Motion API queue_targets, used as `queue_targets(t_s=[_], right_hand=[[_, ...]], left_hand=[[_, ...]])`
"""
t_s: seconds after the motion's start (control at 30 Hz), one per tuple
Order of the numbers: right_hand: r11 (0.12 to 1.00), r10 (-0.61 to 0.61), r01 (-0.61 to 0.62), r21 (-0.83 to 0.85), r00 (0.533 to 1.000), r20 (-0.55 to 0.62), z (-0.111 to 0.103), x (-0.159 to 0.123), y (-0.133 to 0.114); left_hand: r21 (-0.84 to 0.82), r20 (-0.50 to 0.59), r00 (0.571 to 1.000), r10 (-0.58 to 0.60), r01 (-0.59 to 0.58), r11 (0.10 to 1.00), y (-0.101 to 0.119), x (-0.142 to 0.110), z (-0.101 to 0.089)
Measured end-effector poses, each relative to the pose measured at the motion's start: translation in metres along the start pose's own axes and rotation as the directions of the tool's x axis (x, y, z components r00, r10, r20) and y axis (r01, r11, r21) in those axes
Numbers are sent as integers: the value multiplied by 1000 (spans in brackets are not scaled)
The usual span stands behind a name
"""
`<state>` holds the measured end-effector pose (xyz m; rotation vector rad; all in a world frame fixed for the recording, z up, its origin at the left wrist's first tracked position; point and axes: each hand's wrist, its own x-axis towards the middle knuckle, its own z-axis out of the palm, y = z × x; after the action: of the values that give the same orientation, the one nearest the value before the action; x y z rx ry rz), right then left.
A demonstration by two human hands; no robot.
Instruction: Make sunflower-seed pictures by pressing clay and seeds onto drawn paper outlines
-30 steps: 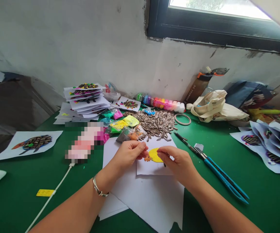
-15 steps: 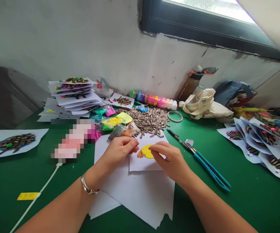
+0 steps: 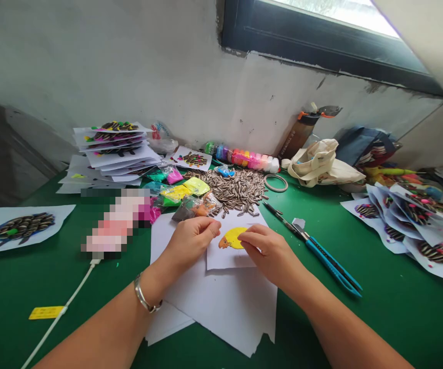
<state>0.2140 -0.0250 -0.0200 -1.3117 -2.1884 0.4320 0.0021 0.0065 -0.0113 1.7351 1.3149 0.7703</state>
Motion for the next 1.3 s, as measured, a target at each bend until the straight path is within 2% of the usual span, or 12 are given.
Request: queue_targets(t_s=[0.1, 0.23, 0.33, 0.53, 0.8, 1.3], right_hand=[[999, 12, -11, -31, 1000, 24, -3, -7, 2], [997, 54, -56, -53, 998, -41, 1, -15, 4], [997, 5, -11, -75, 996, -90, 10, -17, 4], [987, -57, 37, -156, 991, -125, 20, -19, 4], [955, -71, 58, -290, 997, -36, 25, -22, 5], [978, -93, 75, -195, 992, -87, 28, -24, 9]], left_hand=[[122, 3, 999, 47, -47, 991, 0, -1, 2], [317, 19, 985, 172, -169, 933, 1, -2, 4], [387, 39, 973, 229, -226, 894, 1, -3, 4], [424, 25, 972, 232, -220, 878, -4, -2, 3], [560, 63, 935, 348, -321, 763, -7, -6, 7], [547, 93, 949, 302, -303, 780, -10, -4, 9]])
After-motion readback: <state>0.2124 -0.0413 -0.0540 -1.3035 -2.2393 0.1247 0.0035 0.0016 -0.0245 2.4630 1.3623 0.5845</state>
